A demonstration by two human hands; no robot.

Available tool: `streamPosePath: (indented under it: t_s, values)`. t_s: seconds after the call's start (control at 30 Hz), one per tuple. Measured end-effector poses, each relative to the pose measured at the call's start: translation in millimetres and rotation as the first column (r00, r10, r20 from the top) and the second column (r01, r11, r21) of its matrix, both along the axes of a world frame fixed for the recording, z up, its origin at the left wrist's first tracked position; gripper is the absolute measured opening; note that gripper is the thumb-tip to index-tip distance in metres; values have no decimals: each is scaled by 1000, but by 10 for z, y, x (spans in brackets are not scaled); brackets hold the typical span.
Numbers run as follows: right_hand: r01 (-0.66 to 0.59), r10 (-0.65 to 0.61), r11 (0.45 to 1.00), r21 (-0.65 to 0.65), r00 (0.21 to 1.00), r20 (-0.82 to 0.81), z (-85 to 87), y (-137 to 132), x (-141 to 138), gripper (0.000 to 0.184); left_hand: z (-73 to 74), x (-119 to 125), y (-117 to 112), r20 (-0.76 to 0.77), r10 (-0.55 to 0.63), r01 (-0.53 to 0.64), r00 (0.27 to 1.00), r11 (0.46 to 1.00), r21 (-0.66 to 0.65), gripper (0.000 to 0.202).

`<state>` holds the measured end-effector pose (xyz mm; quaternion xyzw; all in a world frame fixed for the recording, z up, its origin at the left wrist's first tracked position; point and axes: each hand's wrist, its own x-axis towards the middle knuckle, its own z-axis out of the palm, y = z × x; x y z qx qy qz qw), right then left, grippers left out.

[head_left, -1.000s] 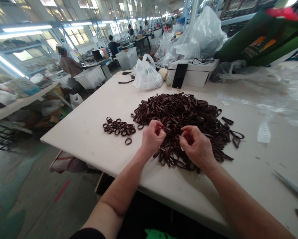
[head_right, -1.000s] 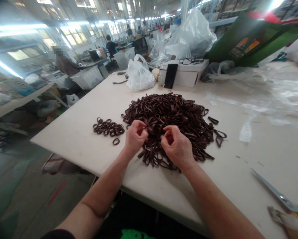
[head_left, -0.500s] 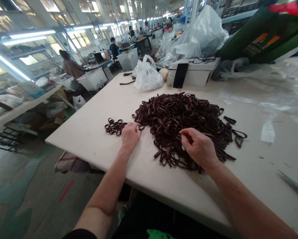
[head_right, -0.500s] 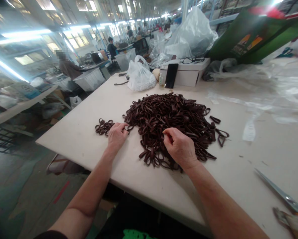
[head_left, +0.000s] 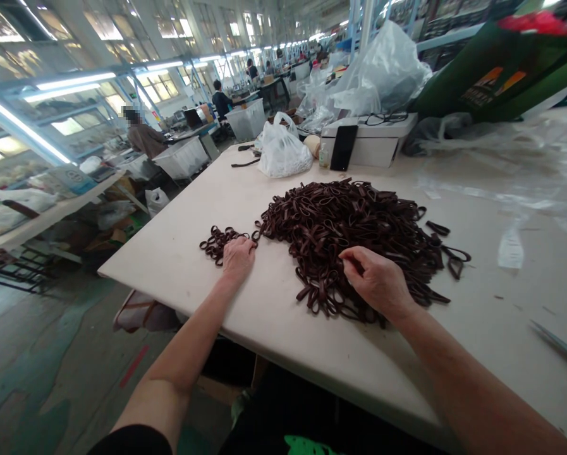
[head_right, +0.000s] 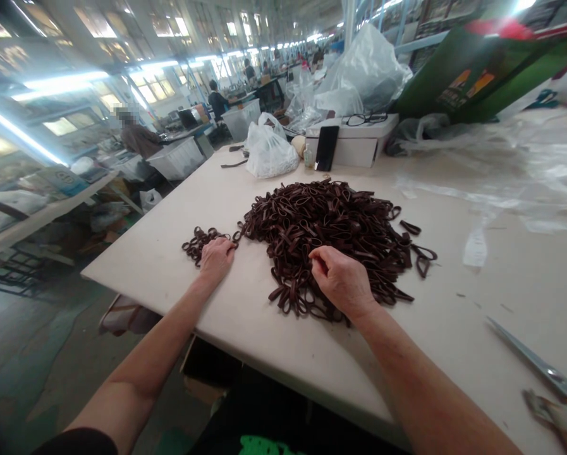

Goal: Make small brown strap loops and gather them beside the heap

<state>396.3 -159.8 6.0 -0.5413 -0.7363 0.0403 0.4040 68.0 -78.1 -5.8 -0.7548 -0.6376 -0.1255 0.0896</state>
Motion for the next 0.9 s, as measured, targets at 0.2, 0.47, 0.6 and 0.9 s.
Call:
streamPosePath:
  t_s: [0.2,0.47,0.6,0.9]
  values:
    - [-13,13,1000,6,1000,12,-4,7,-18,15,68,-543,176,0,168,-168,986,985,34,22]
    - [-26,27,1000,-3,999,38,-15,5,-15,16,74,-196,323,94,34,-41,995,997,67,24]
    - [-26,27,999,-20,999,36,-15,5,-8,16,17,-35,404,183,38,-41,982,999,11,18]
    - [-36,37,998,-46,999,13,12,-13,-18,16,51,273,579,480,36,-14,877,999,-49,32]
